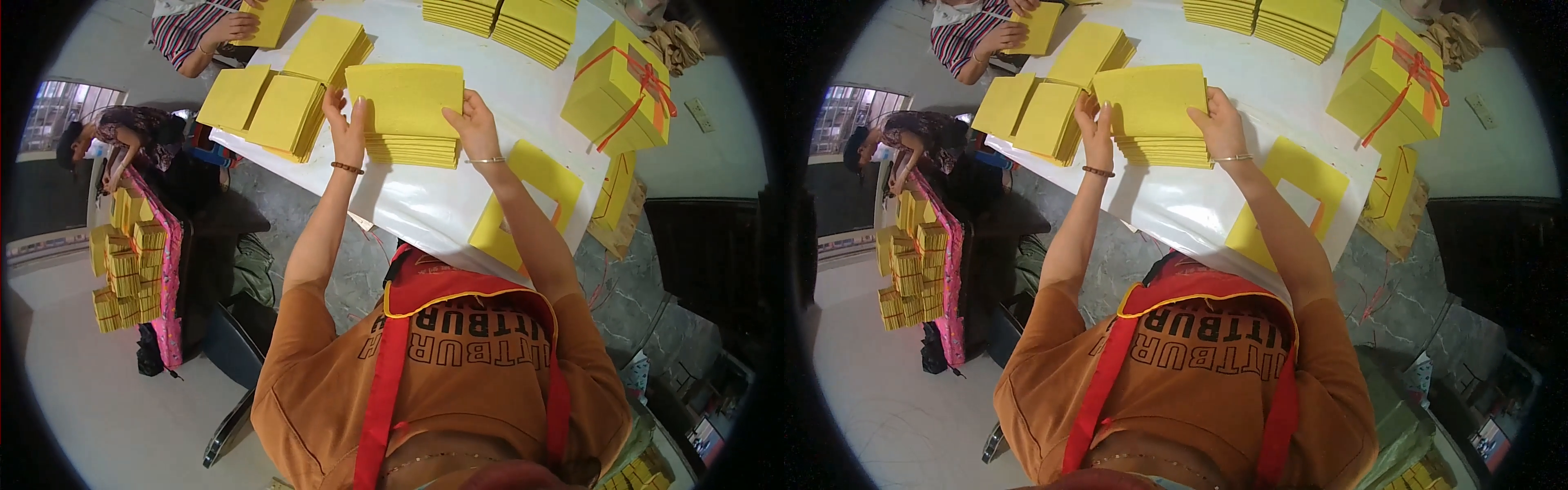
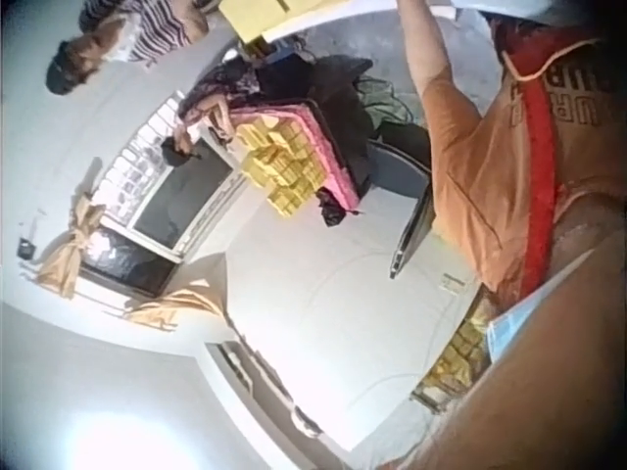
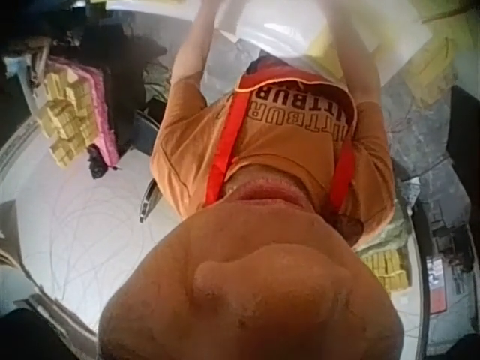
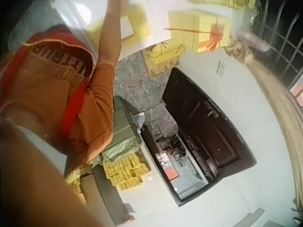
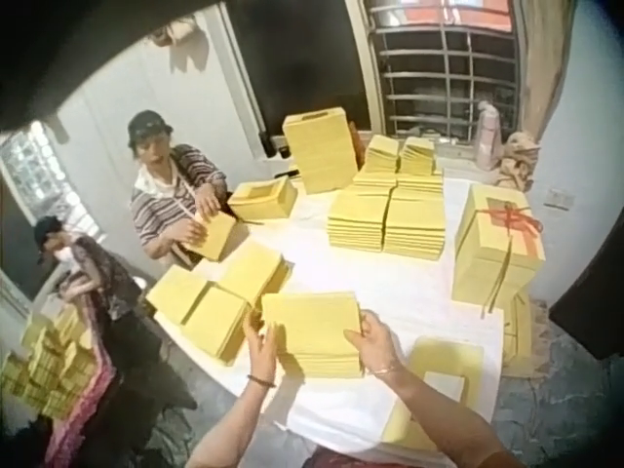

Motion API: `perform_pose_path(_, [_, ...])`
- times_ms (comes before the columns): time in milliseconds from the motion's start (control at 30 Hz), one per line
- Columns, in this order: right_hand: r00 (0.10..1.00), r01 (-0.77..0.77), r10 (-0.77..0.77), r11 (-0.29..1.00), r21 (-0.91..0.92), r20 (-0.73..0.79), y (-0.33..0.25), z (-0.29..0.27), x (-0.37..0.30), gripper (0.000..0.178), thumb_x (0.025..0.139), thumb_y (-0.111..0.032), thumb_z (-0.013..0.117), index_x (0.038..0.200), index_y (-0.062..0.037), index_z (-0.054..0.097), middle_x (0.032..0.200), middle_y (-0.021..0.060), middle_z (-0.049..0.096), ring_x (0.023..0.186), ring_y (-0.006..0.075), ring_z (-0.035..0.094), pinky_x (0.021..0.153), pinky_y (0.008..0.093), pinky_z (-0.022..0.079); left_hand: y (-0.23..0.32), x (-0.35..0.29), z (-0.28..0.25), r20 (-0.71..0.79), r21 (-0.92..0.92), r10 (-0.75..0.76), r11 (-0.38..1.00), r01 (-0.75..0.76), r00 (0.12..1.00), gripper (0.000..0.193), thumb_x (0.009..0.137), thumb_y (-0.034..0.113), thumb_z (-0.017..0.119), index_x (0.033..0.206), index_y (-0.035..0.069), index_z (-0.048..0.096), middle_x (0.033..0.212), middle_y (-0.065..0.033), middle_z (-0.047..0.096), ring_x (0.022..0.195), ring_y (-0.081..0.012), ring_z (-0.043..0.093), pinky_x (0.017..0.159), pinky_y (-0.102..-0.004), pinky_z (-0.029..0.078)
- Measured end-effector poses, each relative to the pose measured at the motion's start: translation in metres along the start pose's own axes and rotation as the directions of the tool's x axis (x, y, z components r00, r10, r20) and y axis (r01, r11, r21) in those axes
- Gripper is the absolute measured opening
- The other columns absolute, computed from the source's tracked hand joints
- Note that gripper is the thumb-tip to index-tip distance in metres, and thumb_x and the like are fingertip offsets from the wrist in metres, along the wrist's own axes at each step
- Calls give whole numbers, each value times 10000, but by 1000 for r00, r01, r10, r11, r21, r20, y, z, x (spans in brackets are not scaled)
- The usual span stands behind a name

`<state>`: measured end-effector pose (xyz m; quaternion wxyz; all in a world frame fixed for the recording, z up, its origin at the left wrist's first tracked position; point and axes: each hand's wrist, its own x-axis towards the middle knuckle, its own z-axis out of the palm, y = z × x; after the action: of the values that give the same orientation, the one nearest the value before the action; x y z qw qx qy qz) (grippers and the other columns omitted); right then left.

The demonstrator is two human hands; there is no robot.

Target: Folding and stacking yellow paper sheets into uniform packets.

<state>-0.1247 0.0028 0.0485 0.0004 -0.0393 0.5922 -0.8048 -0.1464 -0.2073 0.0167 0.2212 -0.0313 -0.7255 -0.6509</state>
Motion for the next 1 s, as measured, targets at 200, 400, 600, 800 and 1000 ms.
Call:
perform_pose_path(200, [994, 111, -104, 965, -237, 44, -5, -8, -44, 224, 824, -7, 543, 1044, 22, 509, 1003, 100, 588, 906, 122, 548, 805, 268, 444, 42, -33, -19, 237, -263, -86, 953, 149, 968, 811, 723, 118, 702, 1342, 20, 187, 1228, -126, 419, 1120, -202, 439, 947, -333, 366])
perform_pose_path(400, [992, 76, -52, 976, -203, 118, 56, -16, -109, 201, 792, -22, 584, 987, -46, 541, 1047, 83, 594, 1108, 192, 496, 940, 303, 370, -1, -91, -43, 558, -20, -258, 946, 324, 789, 650, 687, 5, 714, 1225, 52, 352, 1073, -100, 526, 1011, -176, 514, 873, -308, 442])
perform_pose_path(600, [992, 122, -97, 911, -393, 83, 80, -14, -124, 368, 641, 88, 553, 979, -54, 526, 1158, 112, 537, 1217, 297, 398, 1011, 352, 303, -32, -119, -46, 523, 34, -193, 978, 206, 830, 973, 609, 21, 787, 1303, 103, 110, 1102, -114, 477, 1031, -217, 503, 881, -345, 448])
perform_pose_path(800, [996, 70, -42, 918, -389, 81, 74, -12, -130, 541, 646, 60, 574, 1147, -76, 424, 1152, 129, 479, 1145, 242, 424, 974, 318, 315, -17, -121, -50, 518, -14, -243, 956, 293, 820, 975, 607, 42, 793, 1302, 80, 110, 1117, -135, 471, 1033, -237, 510, 898, -362, 443])
perform_pose_path(1000, [997, -36, 55, 958, -284, 60, 86, -11, -122, 603, 644, 28, 559, 1204, -32, 340, 1071, 100, 466, 1024, 200, 464, 918, 304, 347, -2, -112, -42, 387, -213, -293, 894, 394, 874, 757, 674, 66, 752, 1245, 36, 256, 1083, -134, 517, 977, -213, 543, 845, -340, 469])
